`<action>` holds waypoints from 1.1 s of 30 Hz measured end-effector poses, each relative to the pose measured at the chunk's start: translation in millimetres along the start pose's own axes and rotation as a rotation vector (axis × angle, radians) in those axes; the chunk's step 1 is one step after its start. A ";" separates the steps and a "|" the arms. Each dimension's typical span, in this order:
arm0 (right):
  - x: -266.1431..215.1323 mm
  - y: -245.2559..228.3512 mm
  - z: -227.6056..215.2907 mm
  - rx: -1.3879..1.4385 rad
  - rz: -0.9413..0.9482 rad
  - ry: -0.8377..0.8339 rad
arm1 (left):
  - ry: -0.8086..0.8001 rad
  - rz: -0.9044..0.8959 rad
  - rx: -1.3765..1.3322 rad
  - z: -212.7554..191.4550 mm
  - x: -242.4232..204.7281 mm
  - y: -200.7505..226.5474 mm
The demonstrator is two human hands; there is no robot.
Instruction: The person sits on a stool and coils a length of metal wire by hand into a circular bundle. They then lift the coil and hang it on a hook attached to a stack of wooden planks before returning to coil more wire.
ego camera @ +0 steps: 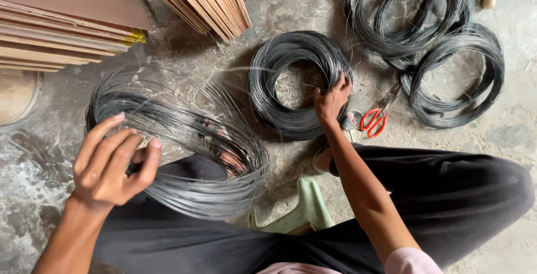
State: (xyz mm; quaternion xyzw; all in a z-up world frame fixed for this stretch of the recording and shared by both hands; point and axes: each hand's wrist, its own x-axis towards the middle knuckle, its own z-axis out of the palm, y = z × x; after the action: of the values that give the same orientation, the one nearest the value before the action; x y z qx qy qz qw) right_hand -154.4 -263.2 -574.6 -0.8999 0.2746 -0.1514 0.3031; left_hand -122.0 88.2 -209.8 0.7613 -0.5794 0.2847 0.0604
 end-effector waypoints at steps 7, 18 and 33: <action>2.7 28.6 21.8 0.258 0.413 0.014 | -0.014 0.011 -0.025 -2.1 1.4 9.0; 8.3 46.0 42.7 0.259 0.297 -0.301 | -0.053 -0.044 -0.088 24.9 -6.2 14.3; -7.1 -62.4 -65.3 0.255 0.168 -0.071 | 0.080 0.107 -0.048 84.8 -17.5 18.8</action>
State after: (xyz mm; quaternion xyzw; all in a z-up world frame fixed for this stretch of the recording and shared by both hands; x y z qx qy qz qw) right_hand -163.6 -247.7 -485.8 -0.8328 0.3164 -0.1273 0.4361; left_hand -111.3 61.2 -293.6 0.7156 -0.6230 0.3038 0.0868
